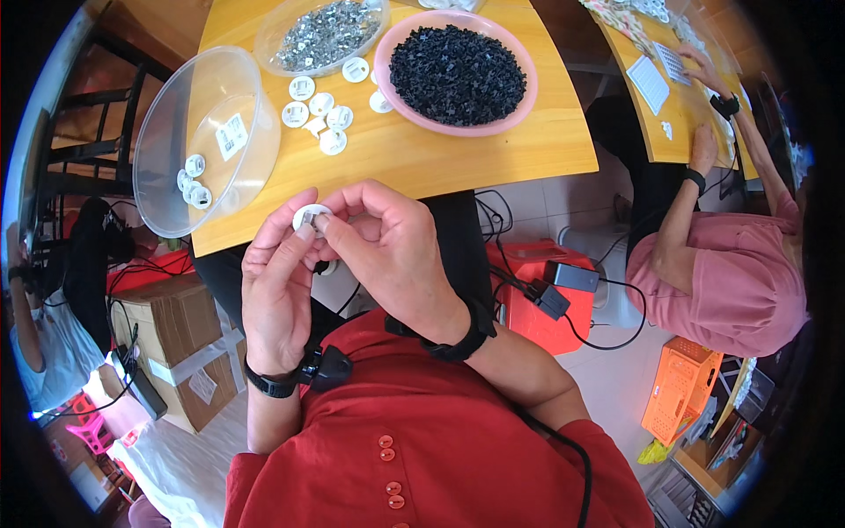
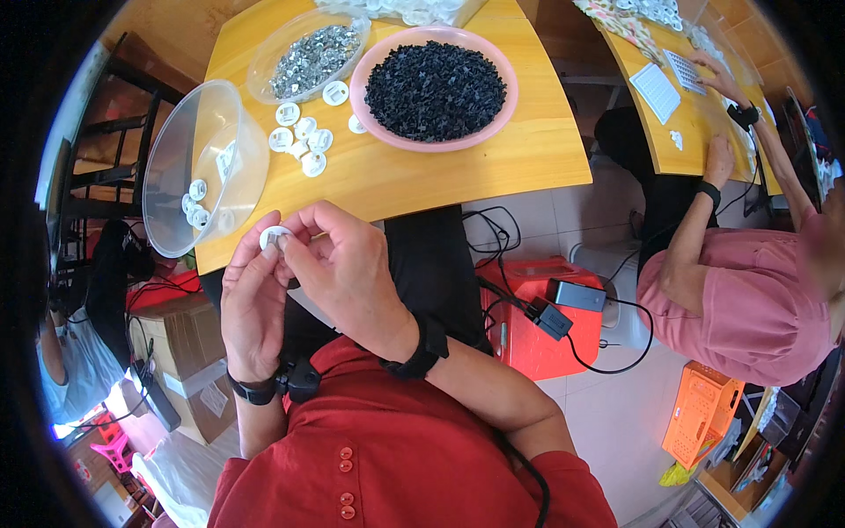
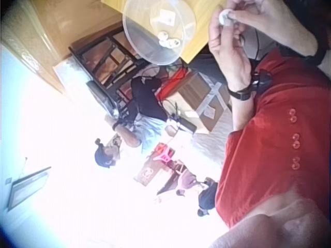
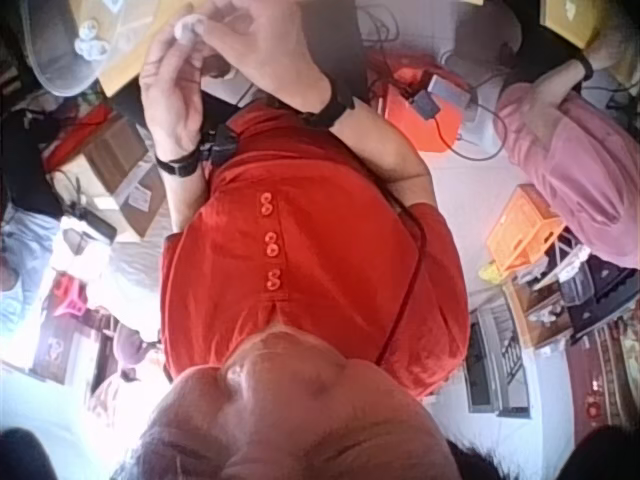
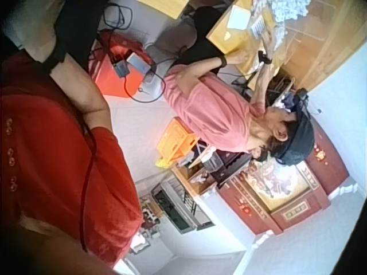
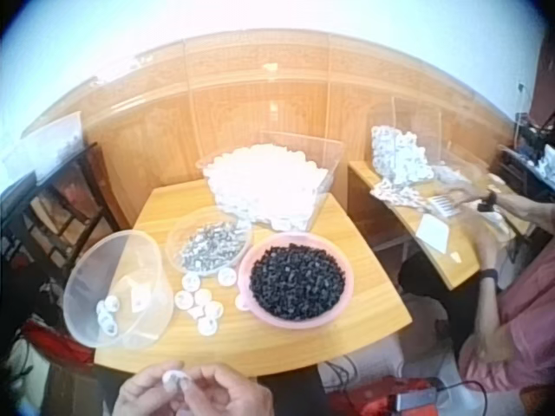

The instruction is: Assembling small electronic or plastic components into circular white housings at a production workstation.

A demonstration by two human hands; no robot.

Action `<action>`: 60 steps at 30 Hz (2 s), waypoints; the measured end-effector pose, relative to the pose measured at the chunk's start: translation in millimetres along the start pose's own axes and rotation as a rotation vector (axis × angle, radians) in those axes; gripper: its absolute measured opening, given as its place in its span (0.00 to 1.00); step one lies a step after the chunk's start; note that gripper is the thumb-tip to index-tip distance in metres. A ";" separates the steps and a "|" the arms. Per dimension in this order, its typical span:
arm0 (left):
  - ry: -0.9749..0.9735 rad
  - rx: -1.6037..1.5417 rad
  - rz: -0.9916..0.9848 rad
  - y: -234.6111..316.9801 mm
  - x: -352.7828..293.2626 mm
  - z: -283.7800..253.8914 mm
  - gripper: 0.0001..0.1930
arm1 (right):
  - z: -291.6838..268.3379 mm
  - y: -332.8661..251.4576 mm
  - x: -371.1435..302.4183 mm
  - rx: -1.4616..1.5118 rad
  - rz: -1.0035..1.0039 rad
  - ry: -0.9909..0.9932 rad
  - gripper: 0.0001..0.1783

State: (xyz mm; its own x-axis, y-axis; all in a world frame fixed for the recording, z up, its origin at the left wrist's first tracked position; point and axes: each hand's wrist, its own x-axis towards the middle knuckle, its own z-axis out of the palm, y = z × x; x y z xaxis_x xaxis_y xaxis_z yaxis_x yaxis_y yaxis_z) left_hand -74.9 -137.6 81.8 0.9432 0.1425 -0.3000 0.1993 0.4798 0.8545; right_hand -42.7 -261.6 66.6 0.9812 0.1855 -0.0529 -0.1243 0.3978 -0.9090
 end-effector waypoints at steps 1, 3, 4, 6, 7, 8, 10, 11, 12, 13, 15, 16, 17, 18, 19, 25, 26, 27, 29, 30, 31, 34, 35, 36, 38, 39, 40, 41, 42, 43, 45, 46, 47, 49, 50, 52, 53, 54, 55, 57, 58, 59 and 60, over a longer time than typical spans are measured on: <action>0.007 -0.028 -0.006 0.0 0.0 -0.6 0.17 | 0.3 -0.4 0.1 0.011 0.014 -0.005 0.05; -0.014 -0.048 -0.006 -1.3 -0.3 -5.6 0.17 | 0.6 -0.8 0.1 0.010 0.006 -0.013 0.04; -0.036 -0.069 -0.006 -1.2 -0.5 -7.9 0.18 | 0.9 -1.0 0.3 0.007 -0.002 -0.021 0.04; -0.049 -0.076 -0.014 0.7 -0.8 -10.0 0.19 | 1.3 -2.0 1.6 0.038 0.010 -0.030 0.04; -0.064 -0.083 -0.023 1.7 -1.1 -10.4 0.19 | 1.4 -3.0 2.7 0.068 0.021 -0.036 0.05; -0.062 -0.084 -0.017 2.8 -1.8 -9.8 0.19 | 0.6 -4.7 4.1 0.068 0.020 -0.042 0.05; -0.056 -0.118 -0.036 6.5 -3.1 -7.9 0.20 | -1.8 -10.6 7.8 0.088 0.069 -0.098 0.06; -0.054 -0.121 -0.027 7.1 -2.8 -9.6 0.20 | -2.2 -13.9 9.1 0.086 0.067 -0.107 0.06; -0.078 -0.154 -0.039 6.6 -2.3 -12.3 0.20 | -2.5 -17.2 10.3 0.060 0.072 -0.118 0.06; -0.103 -0.187 -0.051 6.8 -1.9 -14.1 0.20 | -2.6 -20.3 11.5 0.034 0.077 -0.130 0.07; -0.091 -0.177 -0.034 9.2 -1.9 -14.1 0.21 | -2.7 -27.1 12.4 -0.093 0.050 -0.160 0.08; -0.082 -0.163 -0.028 10.3 -1.9 -13.5 0.22 | -1.9 -29.4 12.7 -0.216 0.024 -0.180 0.09; -0.081 -0.167 -0.021 11.4 -2.3 -11.9 0.22 | 1.3 -29.4 13.1 -0.220 0.022 -0.187 0.09; -0.055 -0.077 0.037 12.5 -3.3 -8.8 0.22 | 5.7 -28.6 13.0 -0.220 -0.065 -0.150 0.09; -0.029 0.013 0.094 13.6 -4.3 -5.6 0.22 | 9.0 -28.2 13.3 -0.219 -0.151 -0.112 0.09; 0.028 0.205 0.299 17.4 -3.5 1.8 0.22 | 16.2 -29.3 18.8 -0.279 -0.206 -0.101 0.09; 0.028 0.206 0.298 17.7 -3.0 0.5 0.22 | 16.6 -29.7 19.4 -0.278 -0.207 -0.100 0.09; 0.027 0.222 0.305 18.3 -2.0 -1.4 0.22 | 17.0 -30.6 20.2 -0.293 -0.200 -0.103 0.10; 0.024 0.238 0.311 19.0 -0.6 -2.3 0.22 | 17.3 -32.1 21.2 -0.308 -0.194 -0.103 0.10; 0.025 0.241 0.297 18.9 0.3 -2.6 0.22 | 16.8 -31.9 21.5 -0.332 -0.197 -0.104 0.10; 0.026 0.243 0.283 18.8 1.2 -2.9 0.22 | 16.4 -31.7 22.2 -0.357 -0.201 -0.105 0.10; 0.015 0.253 0.277 19.1 3.2 -4.6 0.22 | 15.8 -31.8 24.9 -0.393 -0.235 -0.104 0.09; 0.014 0.253 0.277 19.3 3.5 -4.5 0.22 | 16.0 -31.5 25.7 -0.392 -0.235 -0.103 0.09; 0.022 0.266 0.277 19.5 3.7 -4.4 0.22 | 16.5 -30.9 26.3 -0.387 -0.234 -0.097 0.09; 0.026 0.279 0.277 19.6 3.9 -4.3 0.22 | 17.5 -30.5 27.2 -0.382 -0.233 -0.087 0.09; 0.035 0.301 0.280 19.5 3.3 -4.8 0.22 | 18.2 -30.6 27.0 -0.379 -0.228 -0.087 0.09; 0.043 0.323 0.282 19.2 2.8 -5.0 0.22 | 18.6 -31.0 26.5 -0.376 -0.224 -0.086 0.09; 0.042 0.324 0.282 18.8 2.4 -5.1 0.22 | 18.5 -31.5 25.5 -0.376 -0.224 -0.085 0.09; 0.045 0.380 0.325 18.3 2.6 -5.3 0.22 | 18.2 -31.8 24.8 -0.402 -0.236 -0.084 0.09; 0.047 0.437 0.369 18.1 2.5 -5.4 0.22 | 18.1 -31.9 23.9 -0.428 -0.249 -0.082 0.09; 0.038 0.497 0.398 17.9 1.1 -5.2 0.22 | 17.9 -30.4 22.3 -0.455 -0.270 -0.070 0.09; 0.030 0.558 0.426 17.7 0.7 -4.8 0.21 | 17.8 -29.5 21.8 -0.483 -0.289 -0.059 0.09; 0.029 0.557 0.427 17.6 0.5 -3.2 0.21 | 18.0 -28.9 21.5 -0.483 -0.291 -0.058 0.09; 0.042 0.543 0.411 17.2 -0.9 0.8 0.20 | 18.6 -28.0 20.7 -0.524 -0.299 -0.036 0.09; 0.043 0.543 0.412 16.5 -0.9 0.9 0.20 | 18.7 -27.5 20.2 -0.524 -0.300 -0.037 0.09; 0.044 0.519 0.391 15.8 -1.7 1.1 0.19 | 19.3 -27.9 18.2 -0.474 -0.243 -0.015 0.08; 0.045 0.519 0.390 15.5 -1.9 1.4 0.19 | 19.8 -28.3 17.5 -0.473 -0.242 -0.016 0.08; 0.054 0.541 0.412 15.2 -1.4 1.4 0.19 | 20.3 -28.6 17.2 -0.421 -0.199 -0.011 0.08; 0.063 0.562 0.433 15.0 -1.2 1.6 0.18 | 20.7 -28.6 17.0 -0.369 -0.156 -0.006 0.08; 0.073 0.566 0.424 16.8 -2.3 5.1 0.17 | 17.0 -25.2 18.8 -0.314 -0.109 -0.031 0.07; 0.080 0.569 0.414 17.0 -2.4 6.3 0.17 | 15.0 -23.4 19.9 -0.259 -0.064 -0.054 0.07; 0.079 0.569 0.413 15.6 -1.5 6.1 0.17 | 13.9 -22.2 20.9 -0.260 -0.063 -0.053 0.07; 0.084 0.514 0.402 14.2 -1.0 5.7 0.17 | 13.3 -21.7 21.6 -0.168 -0.022 -0.079 0.06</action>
State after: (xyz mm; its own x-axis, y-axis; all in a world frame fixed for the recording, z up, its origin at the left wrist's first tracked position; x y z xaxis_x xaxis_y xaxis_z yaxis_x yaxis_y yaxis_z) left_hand -71.4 -135.9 96.6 0.9508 0.3017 0.0704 -0.0428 -0.0970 0.9944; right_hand -20.8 -254.3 90.7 0.9678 0.2515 -0.0055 -0.0701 0.2484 -0.9661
